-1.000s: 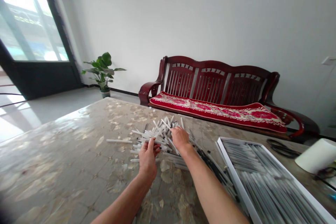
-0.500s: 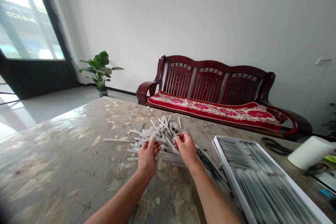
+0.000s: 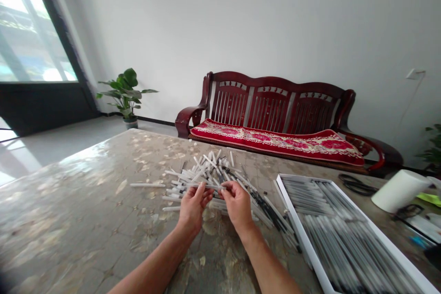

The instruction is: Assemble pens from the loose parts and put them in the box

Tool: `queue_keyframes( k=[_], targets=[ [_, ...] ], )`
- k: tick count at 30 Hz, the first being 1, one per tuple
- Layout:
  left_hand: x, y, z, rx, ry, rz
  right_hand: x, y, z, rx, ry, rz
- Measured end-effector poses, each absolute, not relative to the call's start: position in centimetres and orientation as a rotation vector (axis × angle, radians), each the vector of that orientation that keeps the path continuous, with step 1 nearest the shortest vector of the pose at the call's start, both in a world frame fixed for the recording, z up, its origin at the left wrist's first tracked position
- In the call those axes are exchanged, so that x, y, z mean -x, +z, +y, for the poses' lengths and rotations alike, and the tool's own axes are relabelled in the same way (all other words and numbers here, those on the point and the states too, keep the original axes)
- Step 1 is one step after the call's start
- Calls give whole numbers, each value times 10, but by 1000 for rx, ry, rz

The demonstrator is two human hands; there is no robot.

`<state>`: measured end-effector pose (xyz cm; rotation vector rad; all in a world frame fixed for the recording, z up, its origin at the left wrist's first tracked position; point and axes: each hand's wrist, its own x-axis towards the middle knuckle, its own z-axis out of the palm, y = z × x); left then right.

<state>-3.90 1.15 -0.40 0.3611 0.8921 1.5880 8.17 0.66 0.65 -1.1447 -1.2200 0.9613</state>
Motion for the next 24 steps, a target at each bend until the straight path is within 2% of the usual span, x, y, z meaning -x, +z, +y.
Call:
queue_keyframes(
  k=[4, 15, 20, 24],
  targets=[
    [40, -1, 8, -436, 1587, 872, -81, 7, 2, 1219, 982, -1164],
    [37, 5, -2, -578, 1595, 788, -91, 38, -5, 1142, 1424, -825],
    [35, 6, -4, -483, 1460, 695, -86, 38, -17, 879, 1455, -740],
    [28, 6, -13, -627, 1363, 736, -90, 31, -23, 890, 1364, -718]
  ],
)
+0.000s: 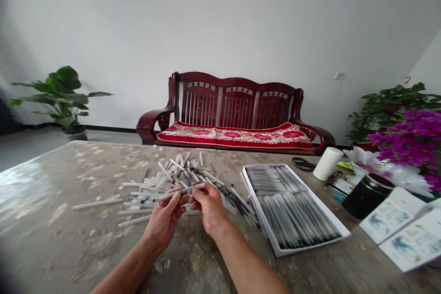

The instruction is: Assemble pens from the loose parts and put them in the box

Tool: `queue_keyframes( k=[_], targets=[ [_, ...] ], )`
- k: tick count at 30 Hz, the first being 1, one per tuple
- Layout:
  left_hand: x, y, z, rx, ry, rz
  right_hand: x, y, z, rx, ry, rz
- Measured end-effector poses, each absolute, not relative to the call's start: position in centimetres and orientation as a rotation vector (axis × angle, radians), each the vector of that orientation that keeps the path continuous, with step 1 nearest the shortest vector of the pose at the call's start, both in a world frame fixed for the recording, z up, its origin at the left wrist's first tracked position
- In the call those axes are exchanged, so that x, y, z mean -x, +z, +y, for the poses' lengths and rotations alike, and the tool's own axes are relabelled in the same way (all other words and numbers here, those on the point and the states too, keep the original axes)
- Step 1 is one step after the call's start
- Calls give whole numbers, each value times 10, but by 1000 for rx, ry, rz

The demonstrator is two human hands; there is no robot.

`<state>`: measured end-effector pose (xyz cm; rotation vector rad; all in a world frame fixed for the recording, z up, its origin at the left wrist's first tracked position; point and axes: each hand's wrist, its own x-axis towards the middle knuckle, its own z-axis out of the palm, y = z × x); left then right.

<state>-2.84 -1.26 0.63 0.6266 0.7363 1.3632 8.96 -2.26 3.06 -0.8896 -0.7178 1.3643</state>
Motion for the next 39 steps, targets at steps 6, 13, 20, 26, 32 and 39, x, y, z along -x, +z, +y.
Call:
queue_keyframes(
  k=[6, 13, 20, 26, 32, 39],
  targets=[
    [23, 6, -19, -1043, 1267, 893, -149, 56, -40, 878, 1206, -660],
    [31, -2, -10, -1368, 1169, 1162, -321, 108, -73, 1407, 751, -816],
    [29, -7, -15, -1643, 1147, 1192, -418, 98, -87, 2401, 370, -1245],
    [33, -1, -14, -1677, 1142, 1266, -423, 73, -90, 2579, 393, -1414],
    [36, -9, -9, -1730, 1127, 1279, -412, 64, -78, 2731, 508, -1462],
    [42, -14, -4, -1900, 1090, 1332, -394, 78, -74, 2824, 454, -1559]
  ],
)
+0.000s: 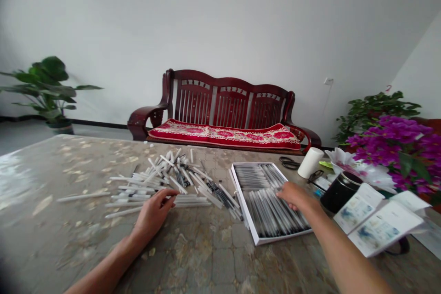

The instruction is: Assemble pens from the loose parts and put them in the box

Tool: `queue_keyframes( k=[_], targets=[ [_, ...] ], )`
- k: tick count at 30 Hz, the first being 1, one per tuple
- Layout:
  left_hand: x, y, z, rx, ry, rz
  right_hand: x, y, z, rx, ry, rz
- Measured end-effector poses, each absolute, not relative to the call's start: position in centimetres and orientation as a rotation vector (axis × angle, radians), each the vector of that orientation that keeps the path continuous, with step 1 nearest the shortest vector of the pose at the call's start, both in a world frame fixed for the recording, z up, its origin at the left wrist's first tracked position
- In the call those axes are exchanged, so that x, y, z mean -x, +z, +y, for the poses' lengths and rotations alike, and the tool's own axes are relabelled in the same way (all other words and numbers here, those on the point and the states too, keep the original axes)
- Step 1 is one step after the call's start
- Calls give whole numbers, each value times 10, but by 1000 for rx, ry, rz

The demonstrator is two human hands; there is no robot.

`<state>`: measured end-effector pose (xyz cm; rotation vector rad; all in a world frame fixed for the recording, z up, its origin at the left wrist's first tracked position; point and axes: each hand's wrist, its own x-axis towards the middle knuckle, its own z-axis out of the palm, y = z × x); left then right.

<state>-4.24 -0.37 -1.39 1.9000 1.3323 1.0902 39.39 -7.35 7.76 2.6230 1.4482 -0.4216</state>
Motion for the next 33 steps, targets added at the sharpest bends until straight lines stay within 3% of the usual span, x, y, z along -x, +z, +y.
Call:
queue_keyframes(
  k=[4, 8, 13, 26, 33],
  targets=[
    [41, -6, -9, -2007, 1032, 1369, -342, 94, -67, -2494, 35, 1823],
    [38, -4, -16, -2144, 895, 1317, -258, 86, -54, -2362, -88, 2239],
    [39, -6, -18, -2204, 768, 1272, -195, 55, -37, -2136, -75, 2277],
    [36, -6, -18, -2246, 730, 1280, -182, 45, -39, -2172, -51, 2089],
    [24, -4, -25, -1818, 978, 1146, -177, 41, -52, -2361, -236, 2302]
  ],
)
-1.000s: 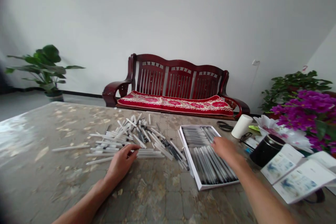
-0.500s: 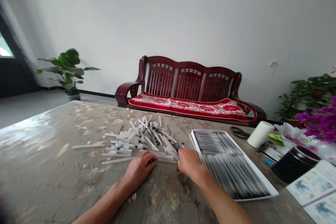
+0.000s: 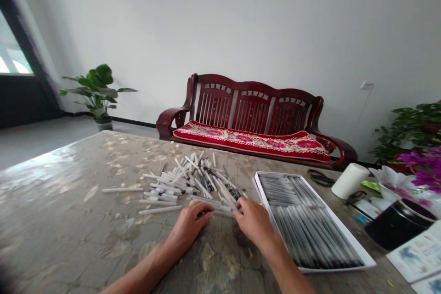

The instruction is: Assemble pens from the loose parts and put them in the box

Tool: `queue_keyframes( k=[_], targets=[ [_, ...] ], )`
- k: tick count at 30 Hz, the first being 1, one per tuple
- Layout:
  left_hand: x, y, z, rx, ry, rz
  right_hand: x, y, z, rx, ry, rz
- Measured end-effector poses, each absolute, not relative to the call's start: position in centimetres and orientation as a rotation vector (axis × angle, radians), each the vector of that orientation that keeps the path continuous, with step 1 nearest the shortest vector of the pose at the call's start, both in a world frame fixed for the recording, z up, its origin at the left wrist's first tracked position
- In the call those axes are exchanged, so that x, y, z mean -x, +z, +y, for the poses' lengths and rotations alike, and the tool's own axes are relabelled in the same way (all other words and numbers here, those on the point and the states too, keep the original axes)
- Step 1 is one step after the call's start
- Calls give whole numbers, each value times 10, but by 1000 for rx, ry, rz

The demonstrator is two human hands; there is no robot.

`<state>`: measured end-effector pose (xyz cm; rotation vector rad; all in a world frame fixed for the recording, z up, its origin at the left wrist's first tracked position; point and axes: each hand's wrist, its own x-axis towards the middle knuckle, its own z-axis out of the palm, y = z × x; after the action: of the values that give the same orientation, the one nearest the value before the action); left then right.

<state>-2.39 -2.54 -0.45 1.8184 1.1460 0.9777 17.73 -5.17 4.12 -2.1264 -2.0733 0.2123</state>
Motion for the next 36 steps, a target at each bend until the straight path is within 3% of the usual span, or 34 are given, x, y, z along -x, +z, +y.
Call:
queue_keyframes(
  k=[6, 10, 17, 36],
  targets=[
    [12, -8, -25, -1206, 1009, 1047, -137, 36, -61, 1681, 331, -2104],
    [21, -1, -15, -857, 1237, 1072, -137, 33, -30, 1589, 500, -2026],
    [39, 3, 2, -566, 1579, 1143, -106, 39, 44, 1998, 280, -2119],
    [38, -1, 5, -495, 1553, 1084, -72, 40, 77, 2172, 273, -2309]
  ],
)
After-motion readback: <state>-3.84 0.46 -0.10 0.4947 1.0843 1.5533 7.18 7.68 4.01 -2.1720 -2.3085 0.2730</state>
